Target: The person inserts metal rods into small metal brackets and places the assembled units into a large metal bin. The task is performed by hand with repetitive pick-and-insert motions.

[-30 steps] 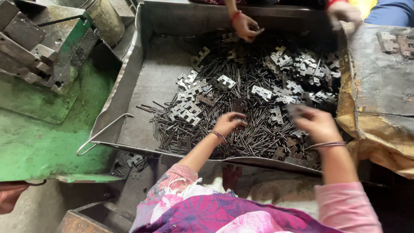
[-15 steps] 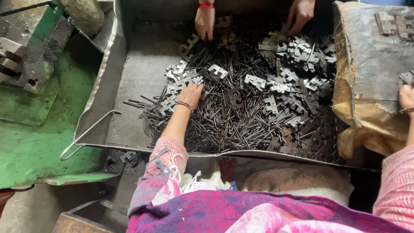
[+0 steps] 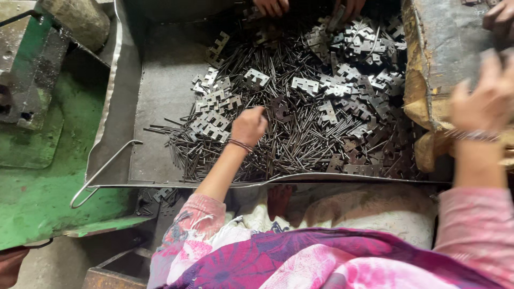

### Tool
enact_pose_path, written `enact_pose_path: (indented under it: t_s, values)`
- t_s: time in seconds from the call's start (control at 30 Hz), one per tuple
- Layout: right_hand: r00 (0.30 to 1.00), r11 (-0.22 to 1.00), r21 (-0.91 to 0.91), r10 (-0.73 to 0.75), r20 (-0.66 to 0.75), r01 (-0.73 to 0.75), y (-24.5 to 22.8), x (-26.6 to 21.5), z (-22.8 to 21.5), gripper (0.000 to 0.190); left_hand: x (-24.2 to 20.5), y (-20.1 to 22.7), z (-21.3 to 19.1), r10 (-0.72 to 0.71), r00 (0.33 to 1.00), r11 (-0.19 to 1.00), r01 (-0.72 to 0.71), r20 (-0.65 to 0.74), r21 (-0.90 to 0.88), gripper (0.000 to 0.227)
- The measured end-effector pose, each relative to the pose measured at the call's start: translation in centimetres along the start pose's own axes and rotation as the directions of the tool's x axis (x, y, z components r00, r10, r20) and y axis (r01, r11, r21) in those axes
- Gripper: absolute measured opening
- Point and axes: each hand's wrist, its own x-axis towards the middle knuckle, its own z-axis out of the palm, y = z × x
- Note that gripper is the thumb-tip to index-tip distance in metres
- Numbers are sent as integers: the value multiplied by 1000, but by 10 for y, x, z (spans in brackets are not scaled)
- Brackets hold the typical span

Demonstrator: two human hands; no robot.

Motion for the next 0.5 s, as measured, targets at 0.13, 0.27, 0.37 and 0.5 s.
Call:
enact_pose_path:
  t_s: [0.13,0.27,0.37,0.5]
  values:
    - [971,895,403,-233,52,193,-106,-87,-4,30,11,53,42,79,970,996,-87,231,27,15]
    - [937,857,514,-211,280,39,-156,-136,20,38,32,69,97,136,950,979,-172,283,107,8]
    - [934,862,499,-100,343,-91,-160,-143,29,35,39,69,135,119,923,954,-208,365,215,7]
    - [925,868,486,-96,367,-103,-154,-142,31,30,36,76,174,75,921,906,-223,382,360,14]
